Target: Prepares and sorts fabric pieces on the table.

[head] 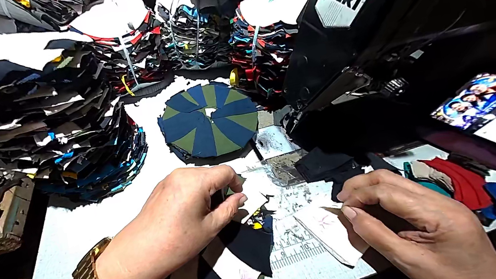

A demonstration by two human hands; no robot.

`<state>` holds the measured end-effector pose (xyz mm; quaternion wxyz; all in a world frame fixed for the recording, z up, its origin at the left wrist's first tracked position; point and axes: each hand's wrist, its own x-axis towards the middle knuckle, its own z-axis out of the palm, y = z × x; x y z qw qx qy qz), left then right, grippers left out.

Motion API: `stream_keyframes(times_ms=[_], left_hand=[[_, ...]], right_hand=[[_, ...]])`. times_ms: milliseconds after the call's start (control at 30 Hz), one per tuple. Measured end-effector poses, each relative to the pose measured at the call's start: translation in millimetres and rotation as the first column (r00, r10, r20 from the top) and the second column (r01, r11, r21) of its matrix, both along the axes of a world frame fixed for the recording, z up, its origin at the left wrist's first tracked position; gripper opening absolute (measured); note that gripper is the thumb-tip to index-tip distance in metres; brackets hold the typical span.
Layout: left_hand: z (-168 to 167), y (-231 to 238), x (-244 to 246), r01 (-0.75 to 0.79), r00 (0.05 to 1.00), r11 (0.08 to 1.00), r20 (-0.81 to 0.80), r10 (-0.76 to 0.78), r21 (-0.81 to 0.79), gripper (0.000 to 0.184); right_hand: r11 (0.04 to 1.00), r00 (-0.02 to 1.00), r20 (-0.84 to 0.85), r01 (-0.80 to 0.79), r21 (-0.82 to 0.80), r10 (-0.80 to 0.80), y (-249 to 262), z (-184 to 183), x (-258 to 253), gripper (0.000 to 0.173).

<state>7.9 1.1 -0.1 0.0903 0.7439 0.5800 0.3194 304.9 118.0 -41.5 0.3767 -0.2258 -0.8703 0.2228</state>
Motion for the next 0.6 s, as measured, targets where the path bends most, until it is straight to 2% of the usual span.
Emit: stream_keyframes(times_ms=[200,367,500,600], left_hand=[[0.2,1.4,-4.9,-0.022,1.000,1.000,-0.001,0.022,0.002,0.012],[-0.4,1.8,-4.9,-0.005,1.000,1.000,0.006,0.004,0.009,0.012],[-1.5,2.4,-5.2,0.004,1.000,1.000,-0.004,-0.004,0.015,0.012],[-1.4,2.1,-5.1,0.003,1.000,1.000,-0.003,-0.003,0.007,0.013]], right_hand=[[0.979,0.995,-0.076,-0.071,-0.190,0.058,-1.2,-0.4,3.7,0.009],[0.954,0.996,-0.082,-0.060,-0.292,0.038,-6.1,3.4,3.7,0.011],[0.961,0.996,-0.038,-0.083,-0.264,0.076,-4.2,2.4,6.8,0.024],[0.965,0.996,-0.030,-0.092,-0.247,0.087,-4.0,0.5,7.3,0.028]])
